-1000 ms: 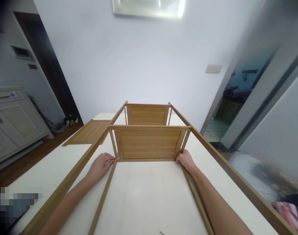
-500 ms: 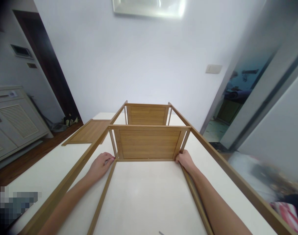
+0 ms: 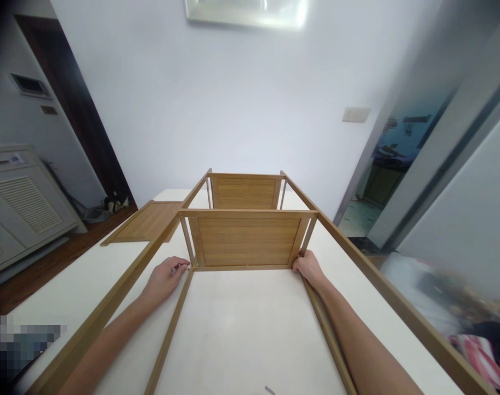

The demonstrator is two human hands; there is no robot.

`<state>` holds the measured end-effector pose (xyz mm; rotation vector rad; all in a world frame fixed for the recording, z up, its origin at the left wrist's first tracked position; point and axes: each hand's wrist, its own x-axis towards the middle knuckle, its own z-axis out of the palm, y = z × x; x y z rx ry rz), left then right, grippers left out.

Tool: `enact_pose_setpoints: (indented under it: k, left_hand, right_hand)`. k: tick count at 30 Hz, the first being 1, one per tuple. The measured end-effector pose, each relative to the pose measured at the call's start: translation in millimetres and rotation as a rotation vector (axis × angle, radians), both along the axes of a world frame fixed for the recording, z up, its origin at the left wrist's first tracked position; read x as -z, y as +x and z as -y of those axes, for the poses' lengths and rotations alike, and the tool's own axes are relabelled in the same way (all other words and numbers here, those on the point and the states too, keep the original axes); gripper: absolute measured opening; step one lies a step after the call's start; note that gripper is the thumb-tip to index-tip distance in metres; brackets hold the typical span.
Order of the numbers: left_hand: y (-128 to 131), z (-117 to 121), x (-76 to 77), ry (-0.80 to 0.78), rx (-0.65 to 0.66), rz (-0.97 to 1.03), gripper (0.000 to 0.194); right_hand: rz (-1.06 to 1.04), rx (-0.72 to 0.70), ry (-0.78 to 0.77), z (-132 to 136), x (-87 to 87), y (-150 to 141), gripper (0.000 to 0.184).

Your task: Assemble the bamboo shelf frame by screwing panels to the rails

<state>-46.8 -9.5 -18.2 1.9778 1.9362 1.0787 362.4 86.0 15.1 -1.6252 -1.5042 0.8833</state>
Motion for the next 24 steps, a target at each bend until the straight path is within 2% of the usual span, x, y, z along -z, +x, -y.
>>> enact_pose_setpoints:
  k: [8,19,24]
  left_hand:
    - [5.2,3.1,-3.3,-0.006,0.024,-0.056,0.021]
    - [4.4,-1.4,-1.6,-0.038,-0.035,-0.041,0.019]
    - [4.3,-0.1,-0.8,-0.031,-0.060,-0.026,0.026]
  right_hand:
    - [-0.007,0.001,0.002,3.8,-3.0,-2.4,0.008]
    - [0.006,0.004,-0.004,3.5,-3.2,-3.1,0.010]
    - [0.006,0.011,-0.005,4.2,-4.0,-3.5,0.011]
